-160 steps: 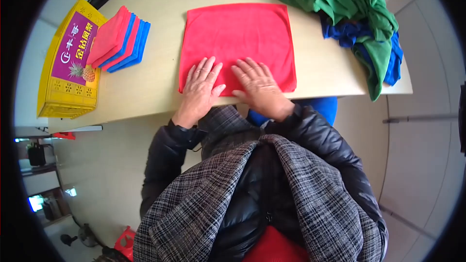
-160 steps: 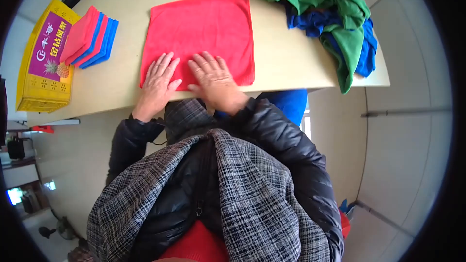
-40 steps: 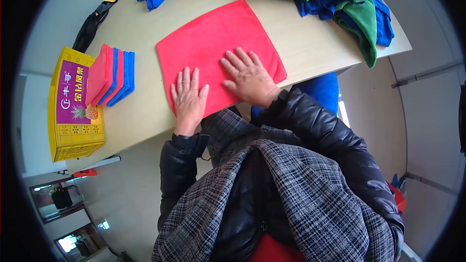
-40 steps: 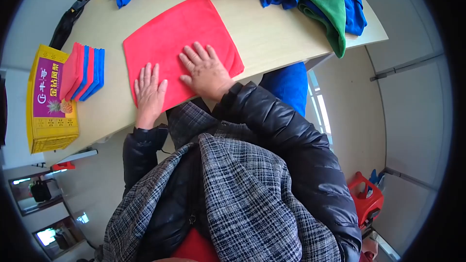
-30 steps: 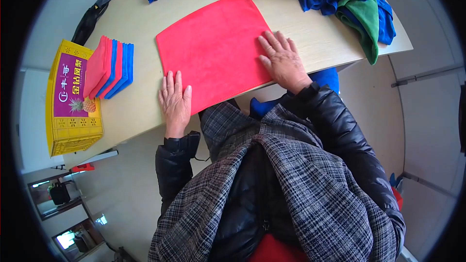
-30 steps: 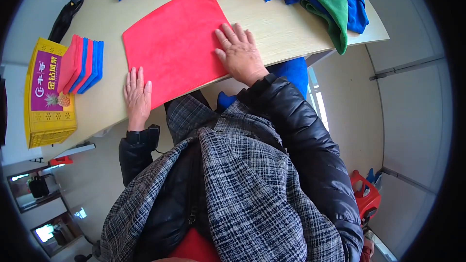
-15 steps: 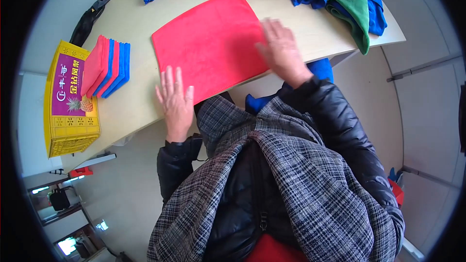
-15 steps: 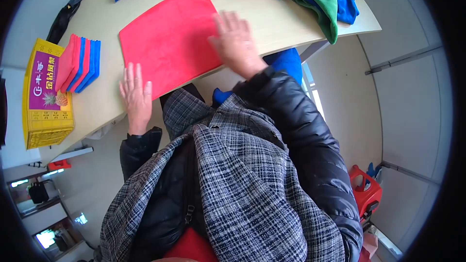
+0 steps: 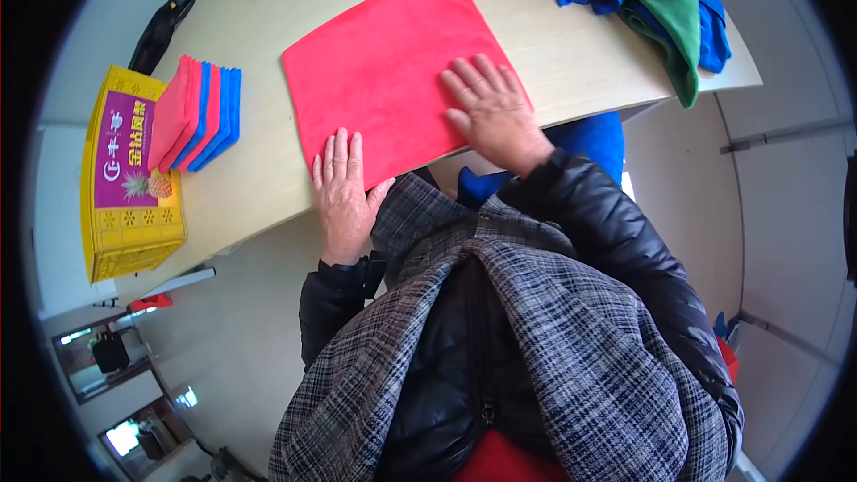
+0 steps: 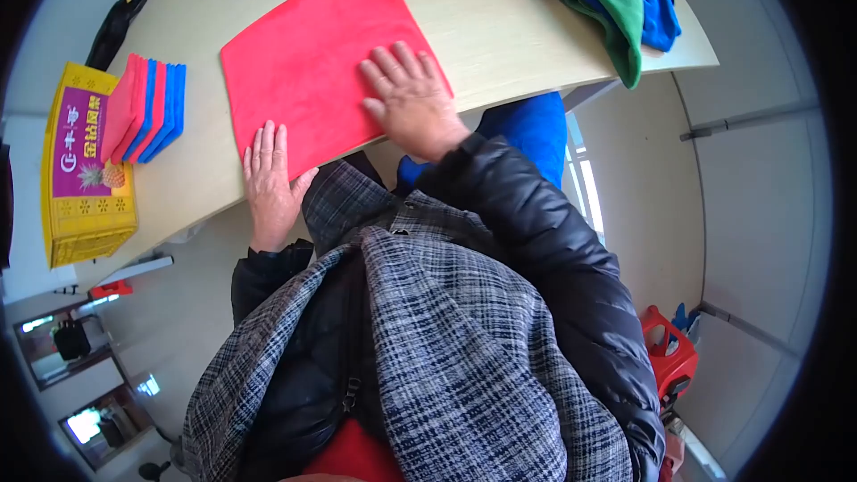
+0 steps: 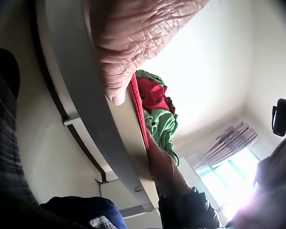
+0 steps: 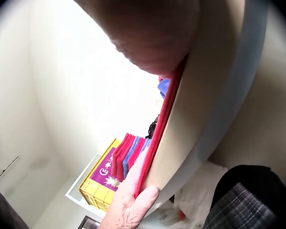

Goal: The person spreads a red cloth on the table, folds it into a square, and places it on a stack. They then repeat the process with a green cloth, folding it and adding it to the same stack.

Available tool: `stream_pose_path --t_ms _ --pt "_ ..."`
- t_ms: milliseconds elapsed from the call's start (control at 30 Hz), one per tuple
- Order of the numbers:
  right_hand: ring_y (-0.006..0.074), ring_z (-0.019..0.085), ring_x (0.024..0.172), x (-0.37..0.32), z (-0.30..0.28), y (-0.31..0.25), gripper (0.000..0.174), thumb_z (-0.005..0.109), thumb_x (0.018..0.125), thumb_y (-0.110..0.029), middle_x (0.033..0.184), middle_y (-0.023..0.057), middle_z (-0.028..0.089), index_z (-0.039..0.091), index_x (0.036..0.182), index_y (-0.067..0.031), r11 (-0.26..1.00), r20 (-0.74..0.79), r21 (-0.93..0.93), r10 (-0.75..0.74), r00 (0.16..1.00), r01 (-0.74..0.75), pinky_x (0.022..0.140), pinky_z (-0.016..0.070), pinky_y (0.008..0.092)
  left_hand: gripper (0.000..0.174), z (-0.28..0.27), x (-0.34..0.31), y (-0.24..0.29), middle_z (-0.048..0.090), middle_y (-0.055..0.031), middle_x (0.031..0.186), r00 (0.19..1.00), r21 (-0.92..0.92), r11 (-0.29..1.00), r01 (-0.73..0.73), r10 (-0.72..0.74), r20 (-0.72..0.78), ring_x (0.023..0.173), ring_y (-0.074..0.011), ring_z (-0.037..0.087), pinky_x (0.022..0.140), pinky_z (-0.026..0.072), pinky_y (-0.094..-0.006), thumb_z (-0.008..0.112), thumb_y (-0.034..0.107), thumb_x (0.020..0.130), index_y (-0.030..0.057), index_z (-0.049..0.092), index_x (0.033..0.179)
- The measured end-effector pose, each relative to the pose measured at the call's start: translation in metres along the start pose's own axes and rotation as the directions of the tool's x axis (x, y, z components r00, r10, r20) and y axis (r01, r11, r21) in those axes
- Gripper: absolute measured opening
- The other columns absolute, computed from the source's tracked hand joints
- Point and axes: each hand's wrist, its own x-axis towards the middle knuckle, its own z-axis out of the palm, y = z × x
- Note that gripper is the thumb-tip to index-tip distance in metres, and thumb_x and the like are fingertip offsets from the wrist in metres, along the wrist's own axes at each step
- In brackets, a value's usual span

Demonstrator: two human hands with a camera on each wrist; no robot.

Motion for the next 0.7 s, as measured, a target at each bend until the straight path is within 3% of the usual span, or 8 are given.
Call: stream_pose_path --t_ms 233,400,533,633,700 --pt "0.0355 0.028 0.149 -0.011 -0.008 0.039 0.057 0.046 0.103 -0.038 0.159 0.0115 0.037 0.038 0.153 -0.0128 0.997 -0.017 -0.019 0.072 0.997 -0.072 0.122 0.0203 0.0508 0.085 0.005 -0.019 -0.023 0.032 -0.017 0.16 0.995 -0.065 0.995 0.071 -0.075 -0.061 0.149 -0.0318 0.03 0.122 0.0225 -0.0483 0.069 0.045 0.088 0.0006 0.036 0.152" --pt "0.036 0.029 0.149 -0.019 -0.014 0.062 0.057 0.048 0.103 -0.036 0.158 0.0138 0.036 0.038 0.153 -0.0106 0.988 -0.025 -0.064 0.139 0.99 -0.141 0.121 0.023 0.0503 0.079 -0.003 -0.029 -0.03 0.032 -0.0172 0.16 0.993 -0.045 0.995 0.092 -0.095 -0.076 0.149 -0.0322 0.029 0.122 0.0222 -0.0477 0.066 0.044 0.092 0.0005 0.037 0.152" --pt "0.0364 0.03 0.148 -0.009 -0.029 0.056 0.058 0.049 0.103 -0.035 0.158 0.0164 0.037 0.038 0.153 -0.0081 0.967 -0.037 -0.165 0.192 0.981 -0.195 0.12 0.0254 0.0497 0.072 -0.026 -0.021 -0.032 0.031 -0.0177 0.161 0.991 -0.108 0.985 0.132 -0.128 0.046 0.149 -0.0332 0.029 0.122 0.0209 -0.0484 0.059 0.044 0.097 0.0011 0.038 0.152" --pt "0.0369 0.031 0.148 0.014 -0.022 0.023 0.058 0.05 0.103 -0.035 0.157 0.0183 0.038 0.039 0.152 -0.0067 0.936 -0.106 0.351 0.024 0.994 0.015 0.119 0.027 0.0492 0.069 -0.03 0.017 -0.024 0.03 -0.0181 0.161 0.995 -0.235 0.971 0.046 -0.065 -0.073 0.15 -0.0333 0.026 0.122 0.0194 -0.0501 0.051 0.047 0.101 0.0021 0.038 0.152" --pt "0.0366 0.03 0.148 0.033 -0.009 -0.01 0.058 0.049 0.103 -0.036 0.157 0.0177 0.038 0.039 0.152 -0.0066 0.923 -0.054 0.385 0.022 0.998 0.0 0.119 0.0264 0.0487 0.068 -0.012 0.038 -0.02 0.03 -0.0174 0.161 0.997 -0.176 0.983 0.048 -0.059 -0.058 0.15 -0.0327 0.026 0.122 0.0196 -0.0489 0.05 0.046 0.101 0.0032 0.038 0.152"
